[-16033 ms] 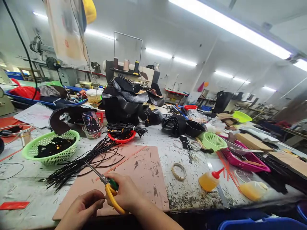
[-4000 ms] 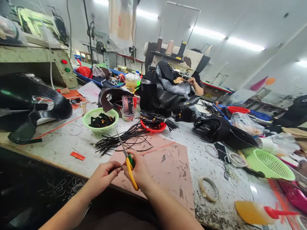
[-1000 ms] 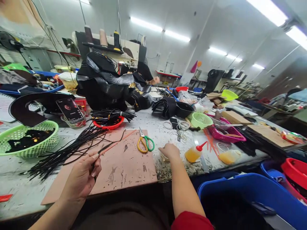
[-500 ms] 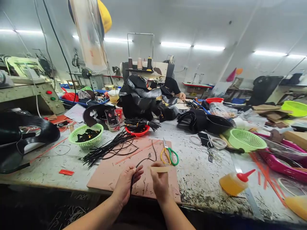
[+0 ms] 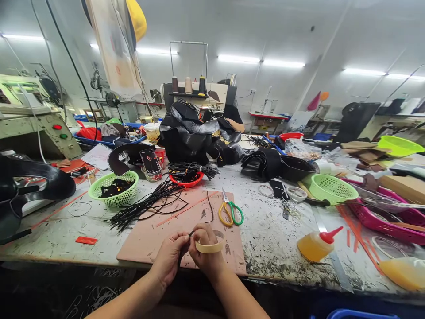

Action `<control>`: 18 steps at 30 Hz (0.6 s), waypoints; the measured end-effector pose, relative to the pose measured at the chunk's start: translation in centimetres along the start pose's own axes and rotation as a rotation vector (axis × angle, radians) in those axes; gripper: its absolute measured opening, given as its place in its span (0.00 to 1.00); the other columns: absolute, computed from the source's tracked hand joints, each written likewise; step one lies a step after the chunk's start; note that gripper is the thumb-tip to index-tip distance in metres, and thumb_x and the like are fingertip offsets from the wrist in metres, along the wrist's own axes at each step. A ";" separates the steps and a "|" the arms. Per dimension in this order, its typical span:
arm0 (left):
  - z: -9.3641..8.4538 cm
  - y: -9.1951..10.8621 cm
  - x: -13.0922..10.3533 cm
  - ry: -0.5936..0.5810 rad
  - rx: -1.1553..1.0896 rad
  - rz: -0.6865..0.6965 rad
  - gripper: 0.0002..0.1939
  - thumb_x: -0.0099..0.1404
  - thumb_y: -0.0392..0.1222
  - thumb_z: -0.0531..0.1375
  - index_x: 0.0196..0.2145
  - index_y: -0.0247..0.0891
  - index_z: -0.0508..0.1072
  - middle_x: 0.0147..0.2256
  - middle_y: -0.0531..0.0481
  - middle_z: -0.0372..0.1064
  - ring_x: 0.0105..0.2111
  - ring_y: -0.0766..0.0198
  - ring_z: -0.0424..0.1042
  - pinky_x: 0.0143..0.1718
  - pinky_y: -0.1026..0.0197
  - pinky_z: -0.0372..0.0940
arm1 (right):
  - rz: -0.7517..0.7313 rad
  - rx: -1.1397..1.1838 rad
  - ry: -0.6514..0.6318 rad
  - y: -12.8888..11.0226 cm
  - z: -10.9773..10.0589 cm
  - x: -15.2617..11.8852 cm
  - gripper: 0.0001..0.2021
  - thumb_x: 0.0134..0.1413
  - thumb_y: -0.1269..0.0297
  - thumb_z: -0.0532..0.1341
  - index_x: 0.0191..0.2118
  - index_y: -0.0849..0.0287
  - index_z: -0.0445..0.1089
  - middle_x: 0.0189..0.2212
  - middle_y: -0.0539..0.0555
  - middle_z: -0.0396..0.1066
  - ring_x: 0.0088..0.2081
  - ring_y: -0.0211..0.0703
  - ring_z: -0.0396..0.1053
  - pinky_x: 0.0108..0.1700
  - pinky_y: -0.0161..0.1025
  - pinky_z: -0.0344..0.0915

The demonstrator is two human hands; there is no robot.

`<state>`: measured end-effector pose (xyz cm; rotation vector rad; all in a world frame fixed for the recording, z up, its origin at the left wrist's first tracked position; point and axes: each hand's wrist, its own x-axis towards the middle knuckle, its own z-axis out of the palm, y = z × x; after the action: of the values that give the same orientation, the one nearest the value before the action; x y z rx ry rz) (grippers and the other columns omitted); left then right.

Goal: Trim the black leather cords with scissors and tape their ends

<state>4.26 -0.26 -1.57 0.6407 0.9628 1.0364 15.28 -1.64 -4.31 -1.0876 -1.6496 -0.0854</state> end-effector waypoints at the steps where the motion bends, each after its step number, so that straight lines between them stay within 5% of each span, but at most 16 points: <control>1: 0.0 0.1 0.0 -0.002 -0.003 -0.003 0.04 0.39 0.34 0.61 0.15 0.34 0.67 0.15 0.57 0.63 0.19 0.71 0.62 0.26 0.67 0.59 | -0.018 -0.030 -0.040 0.2 -0.3 0.0 0.07 0.47 0.77 0.52 0.30 0.57 0.60 0.29 0.53 0.64 0.31 0.40 0.64 0.31 0.36 0.64; 6: 0.1 0.3 -0.2 -0.015 -0.017 -0.003 0.05 0.39 0.34 0.63 0.14 0.34 0.68 0.16 0.55 0.65 0.21 0.71 0.64 0.29 0.66 0.60 | 0.128 -0.022 -0.203 0.3 -1.8 0.7 0.03 0.48 0.70 0.57 0.30 0.58 0.67 0.26 0.53 0.69 0.30 0.42 0.66 0.32 0.38 0.63; 10: 0.2 0.7 -0.2 0.026 -0.035 -0.011 0.06 0.39 0.36 0.64 0.17 0.34 0.70 0.33 0.47 0.72 0.32 0.64 0.70 0.35 0.65 0.61 | 0.458 0.177 -0.084 -0.2 -2.6 1.5 0.04 0.47 0.68 0.58 0.26 0.58 0.70 0.25 0.53 0.71 0.30 0.42 0.68 0.34 0.38 0.64; 13: 0.2 1.0 -0.3 0.043 -0.024 0.004 0.06 0.40 0.37 0.65 0.18 0.35 0.70 0.48 0.45 0.65 0.38 0.61 0.70 0.36 0.63 0.61 | 0.768 0.391 -0.004 -0.7 -2.6 1.6 0.05 0.41 0.63 0.62 0.25 0.58 0.70 0.24 0.52 0.72 0.29 0.42 0.67 0.34 0.39 0.63; 18: 0.3 0.9 -0.4 -0.035 0.009 0.048 0.06 0.40 0.38 0.65 0.18 0.36 0.71 0.47 0.43 0.67 0.44 0.56 0.66 0.42 0.61 0.59 | 1.104 0.784 0.033 -2.0 -1.4 1.6 0.09 0.31 0.60 0.66 0.20 0.59 0.69 0.17 0.47 0.66 0.23 0.37 0.62 0.26 0.34 0.57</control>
<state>4.04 -0.27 -0.54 0.6903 0.9257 1.0599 14.95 -2.61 -1.59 -1.1801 -0.7187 1.1446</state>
